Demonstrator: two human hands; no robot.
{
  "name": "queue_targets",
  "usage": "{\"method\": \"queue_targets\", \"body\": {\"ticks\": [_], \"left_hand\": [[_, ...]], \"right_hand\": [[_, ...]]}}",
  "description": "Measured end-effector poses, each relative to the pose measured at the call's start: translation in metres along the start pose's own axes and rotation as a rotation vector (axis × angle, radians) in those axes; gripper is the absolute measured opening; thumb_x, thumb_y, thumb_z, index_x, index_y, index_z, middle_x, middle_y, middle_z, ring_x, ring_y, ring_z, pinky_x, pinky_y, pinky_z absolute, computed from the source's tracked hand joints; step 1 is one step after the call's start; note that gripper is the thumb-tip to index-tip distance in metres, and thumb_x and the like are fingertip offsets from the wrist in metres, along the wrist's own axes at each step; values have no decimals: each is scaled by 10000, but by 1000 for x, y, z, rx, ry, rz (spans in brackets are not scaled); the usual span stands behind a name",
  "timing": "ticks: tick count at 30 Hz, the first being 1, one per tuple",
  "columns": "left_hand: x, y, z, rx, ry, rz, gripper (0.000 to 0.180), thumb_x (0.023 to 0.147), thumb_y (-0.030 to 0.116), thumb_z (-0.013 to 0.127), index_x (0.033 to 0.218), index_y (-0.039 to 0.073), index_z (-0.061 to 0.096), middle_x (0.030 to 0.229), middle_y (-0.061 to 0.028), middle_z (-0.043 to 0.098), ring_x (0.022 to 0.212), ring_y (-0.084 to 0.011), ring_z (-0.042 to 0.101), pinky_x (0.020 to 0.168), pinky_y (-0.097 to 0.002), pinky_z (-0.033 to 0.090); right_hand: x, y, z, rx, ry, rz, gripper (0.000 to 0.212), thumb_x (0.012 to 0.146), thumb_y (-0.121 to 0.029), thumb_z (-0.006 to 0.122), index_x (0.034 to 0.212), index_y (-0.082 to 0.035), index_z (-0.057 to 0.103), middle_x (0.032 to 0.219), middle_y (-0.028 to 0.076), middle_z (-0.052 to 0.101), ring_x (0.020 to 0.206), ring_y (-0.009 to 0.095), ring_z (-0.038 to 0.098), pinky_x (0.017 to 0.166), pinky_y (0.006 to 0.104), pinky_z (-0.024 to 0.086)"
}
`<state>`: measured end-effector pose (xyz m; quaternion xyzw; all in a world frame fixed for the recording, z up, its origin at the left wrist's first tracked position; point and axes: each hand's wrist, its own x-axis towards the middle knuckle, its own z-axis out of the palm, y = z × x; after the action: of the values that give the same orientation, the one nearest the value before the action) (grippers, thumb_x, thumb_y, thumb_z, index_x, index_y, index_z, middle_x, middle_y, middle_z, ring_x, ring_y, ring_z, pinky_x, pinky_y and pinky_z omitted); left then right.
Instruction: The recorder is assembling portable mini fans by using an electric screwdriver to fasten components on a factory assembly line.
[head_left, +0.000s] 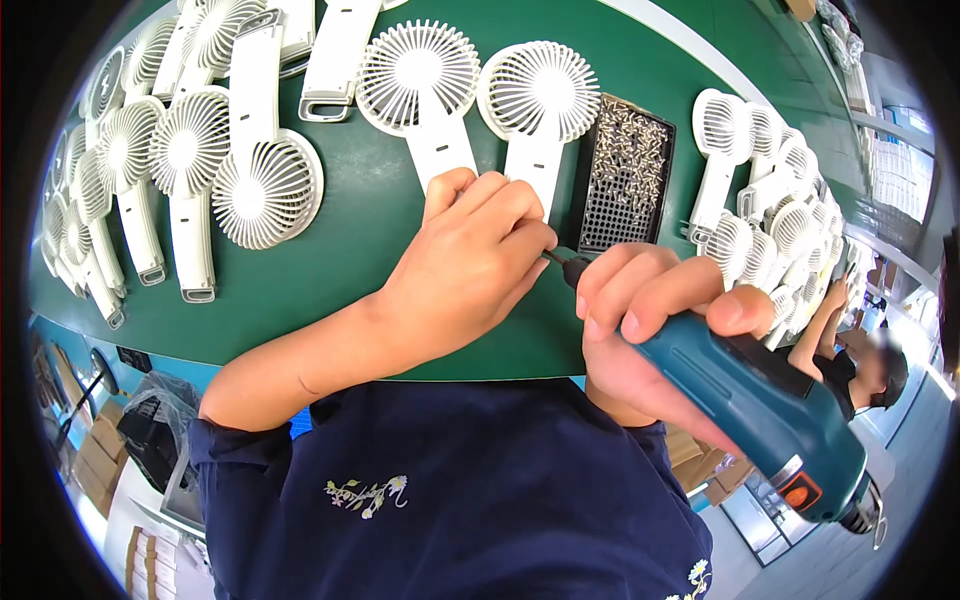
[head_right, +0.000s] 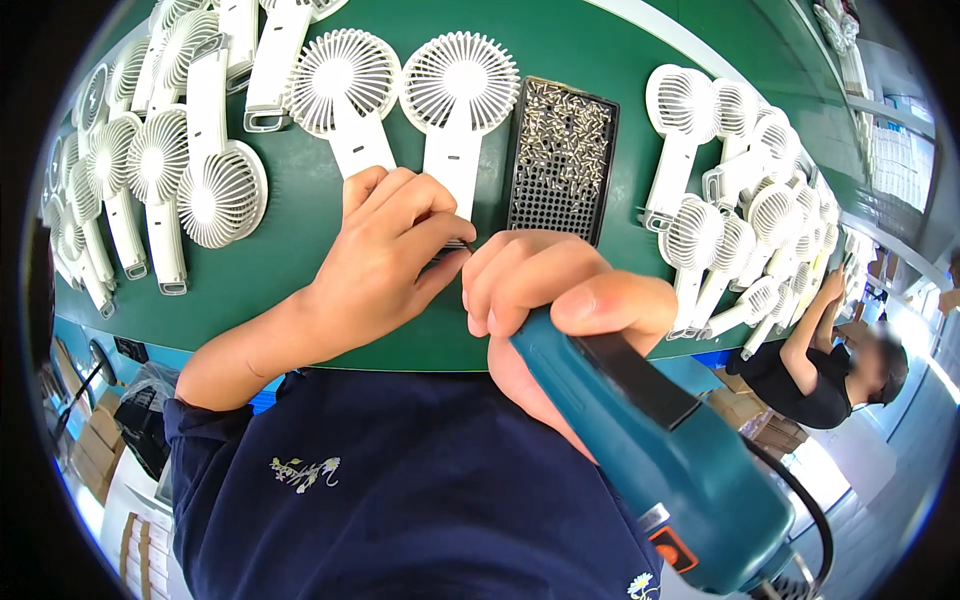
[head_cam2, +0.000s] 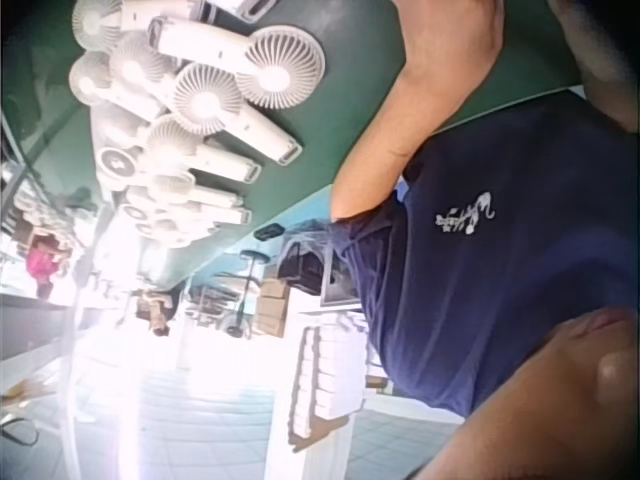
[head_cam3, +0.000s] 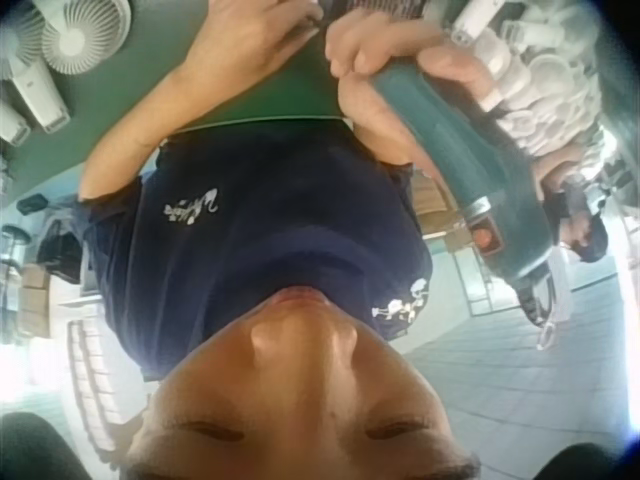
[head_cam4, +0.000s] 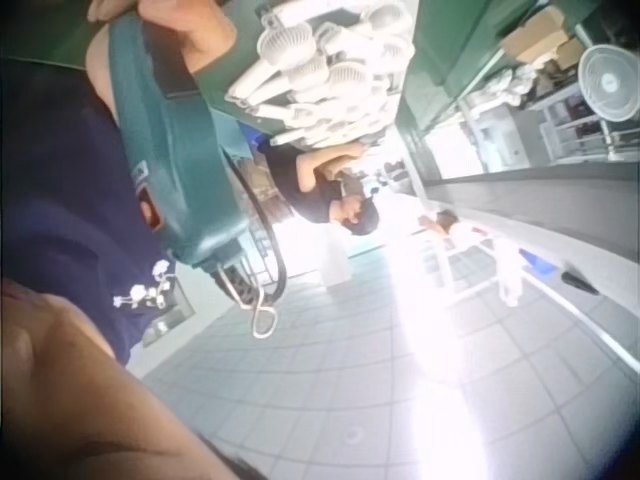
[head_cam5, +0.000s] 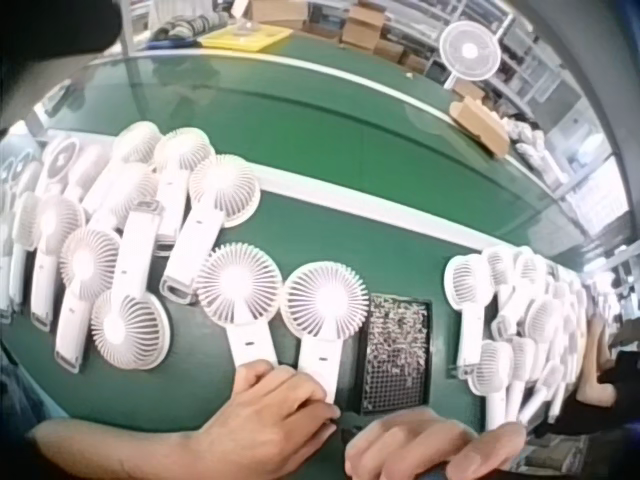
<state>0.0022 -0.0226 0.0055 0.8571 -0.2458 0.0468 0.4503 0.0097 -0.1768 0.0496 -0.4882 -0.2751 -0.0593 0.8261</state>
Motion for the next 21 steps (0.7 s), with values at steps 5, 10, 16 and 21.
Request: {"method": "queue_targets", "body": {"ticks": [5, 10, 16, 21], "left_hand": [[0, -2, 0, -15, -2, -2, 260, 632, 14, 728, 857, 78, 616, 832, -16, 489, 798, -195, 493, 784, -346, 313], [1, -2, 0, -22, -9, -5, 254, 639, 13, 726, 860, 75, 618, 829, -19, 493, 796, -197, 493, 780, -344, 316], [2, 0, 0, -31, -19, -19, 246, 655, 19, 728, 874, 67, 628, 831, -20, 505, 798, -195, 502, 790, -346, 326], [6, -9, -13, -43, -105, 63, 279, 639, 24, 749, 905, 60, 672, 850, -17, 530, 784, -191, 524, 737, -325, 371]], "right_hand": [[0, 3, 4, -42, 9, -26, 272, 918, -286, 543, 1041, -68, 436, 713, 133, 536, 463, 225, 485, 432, 345, 395], [1, 4, 4, -59, -10, -40, 226, 928, -249, 530, 1025, -69, 433, 675, 123, 537, 427, 218, 475, 396, 329, 382], [4, -7, -6, -14, 93, -150, 584, 861, -634, 511, 1113, -112, 441, 706, 94, 517, 404, 192, 448, 392, 334, 396], [6, -15, -49, -18, 106, -167, 844, 784, -797, 417, 1233, -83, 425, 751, 96, 474, 478, 209, 460, 450, 346, 394]]}}
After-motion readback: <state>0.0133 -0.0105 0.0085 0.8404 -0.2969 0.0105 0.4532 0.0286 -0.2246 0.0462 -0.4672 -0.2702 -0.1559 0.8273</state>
